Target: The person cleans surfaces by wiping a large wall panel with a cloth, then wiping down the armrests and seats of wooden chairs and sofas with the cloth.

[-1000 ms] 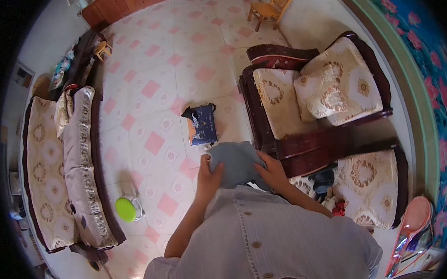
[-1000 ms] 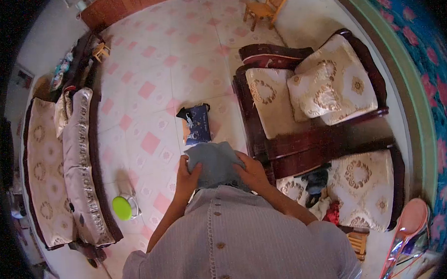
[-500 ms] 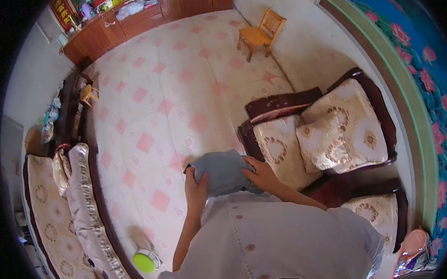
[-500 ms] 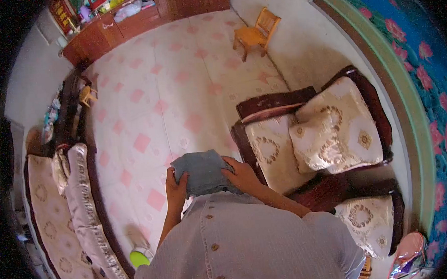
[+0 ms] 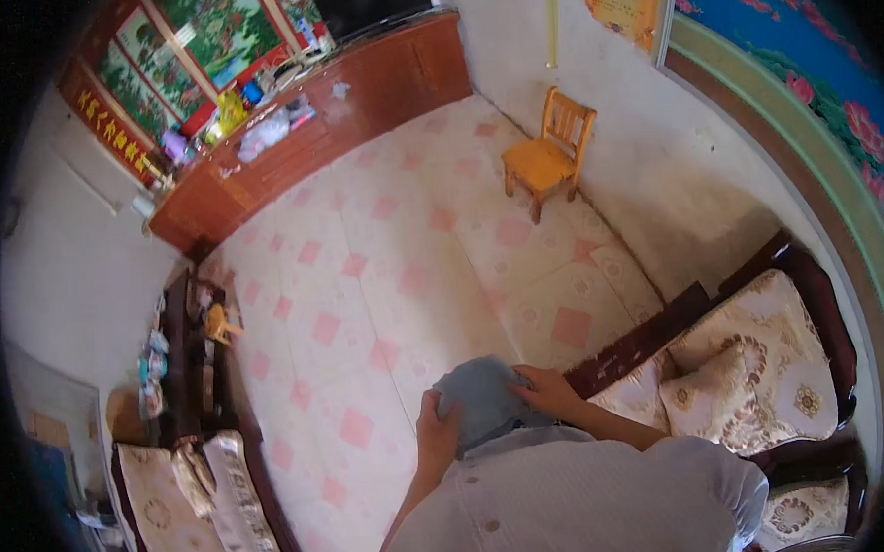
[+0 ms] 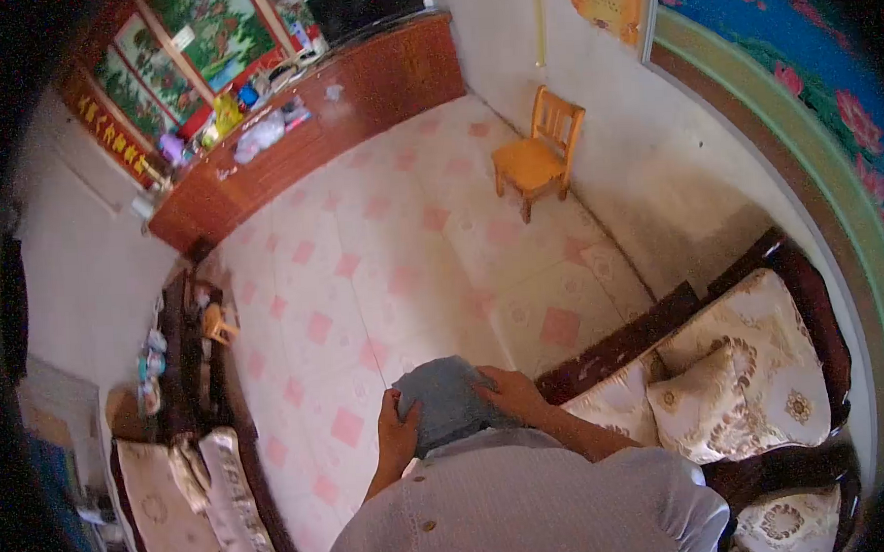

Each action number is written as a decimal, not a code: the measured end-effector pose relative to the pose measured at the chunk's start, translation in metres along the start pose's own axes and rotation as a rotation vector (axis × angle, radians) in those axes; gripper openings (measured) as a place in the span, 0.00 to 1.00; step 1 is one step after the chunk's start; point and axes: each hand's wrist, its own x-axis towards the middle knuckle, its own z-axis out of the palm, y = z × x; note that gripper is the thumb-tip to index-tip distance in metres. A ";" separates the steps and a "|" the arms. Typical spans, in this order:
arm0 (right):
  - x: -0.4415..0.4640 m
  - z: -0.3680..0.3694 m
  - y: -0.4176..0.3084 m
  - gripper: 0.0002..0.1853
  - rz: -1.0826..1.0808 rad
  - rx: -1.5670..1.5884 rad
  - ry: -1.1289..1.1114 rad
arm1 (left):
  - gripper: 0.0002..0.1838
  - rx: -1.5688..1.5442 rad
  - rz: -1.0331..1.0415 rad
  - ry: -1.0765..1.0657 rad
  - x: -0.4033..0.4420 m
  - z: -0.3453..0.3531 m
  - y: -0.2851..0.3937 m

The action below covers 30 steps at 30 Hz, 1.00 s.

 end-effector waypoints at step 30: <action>0.264 -0.363 0.030 0.16 0.141 -0.124 1.314 | 0.13 -0.182 1.036 -0.705 0.576 0.292 0.260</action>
